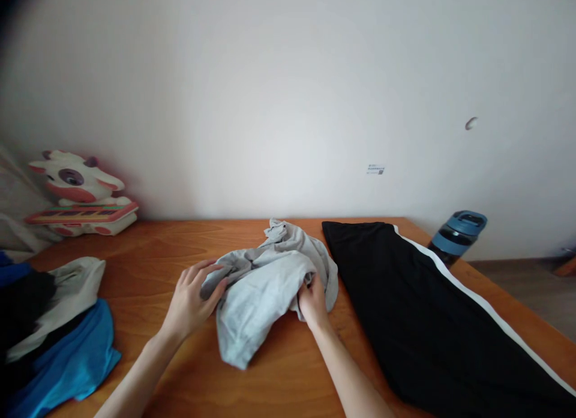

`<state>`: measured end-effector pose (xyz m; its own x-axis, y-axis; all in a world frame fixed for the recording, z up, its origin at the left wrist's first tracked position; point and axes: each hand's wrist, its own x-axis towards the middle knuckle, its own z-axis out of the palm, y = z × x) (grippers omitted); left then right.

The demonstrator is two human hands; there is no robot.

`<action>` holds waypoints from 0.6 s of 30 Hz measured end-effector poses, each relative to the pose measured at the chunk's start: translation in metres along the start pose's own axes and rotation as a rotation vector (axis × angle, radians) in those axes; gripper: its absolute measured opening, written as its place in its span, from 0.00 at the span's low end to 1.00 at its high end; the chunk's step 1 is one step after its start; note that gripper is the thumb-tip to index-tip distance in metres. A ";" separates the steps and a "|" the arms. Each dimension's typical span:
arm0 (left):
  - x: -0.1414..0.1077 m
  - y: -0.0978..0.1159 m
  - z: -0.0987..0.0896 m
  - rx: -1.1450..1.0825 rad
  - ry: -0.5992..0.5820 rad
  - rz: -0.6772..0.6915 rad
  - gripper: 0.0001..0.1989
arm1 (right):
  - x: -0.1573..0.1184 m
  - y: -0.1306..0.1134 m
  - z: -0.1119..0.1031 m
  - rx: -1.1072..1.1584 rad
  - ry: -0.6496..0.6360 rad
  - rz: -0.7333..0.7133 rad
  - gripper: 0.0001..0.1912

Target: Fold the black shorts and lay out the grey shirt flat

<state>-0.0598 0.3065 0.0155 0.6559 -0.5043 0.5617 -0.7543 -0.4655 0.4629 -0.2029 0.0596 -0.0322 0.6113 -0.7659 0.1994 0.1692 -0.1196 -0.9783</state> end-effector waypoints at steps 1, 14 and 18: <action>0.000 -0.009 0.001 0.089 -0.003 -0.019 0.26 | 0.004 0.004 -0.003 0.112 0.040 0.077 0.22; 0.016 -0.036 -0.018 -0.772 0.224 -0.705 0.25 | 0.041 -0.006 -0.042 0.076 0.286 -0.047 0.27; 0.020 -0.047 -0.031 -0.825 0.252 -0.663 0.24 | 0.040 -0.030 -0.058 -0.169 0.403 -0.313 0.23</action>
<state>-0.0123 0.3409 0.0268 0.9859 -0.1254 0.1111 -0.1003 0.0895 0.9909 -0.2283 -0.0044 0.0017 0.2005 -0.8551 0.4781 0.1489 -0.4558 -0.8776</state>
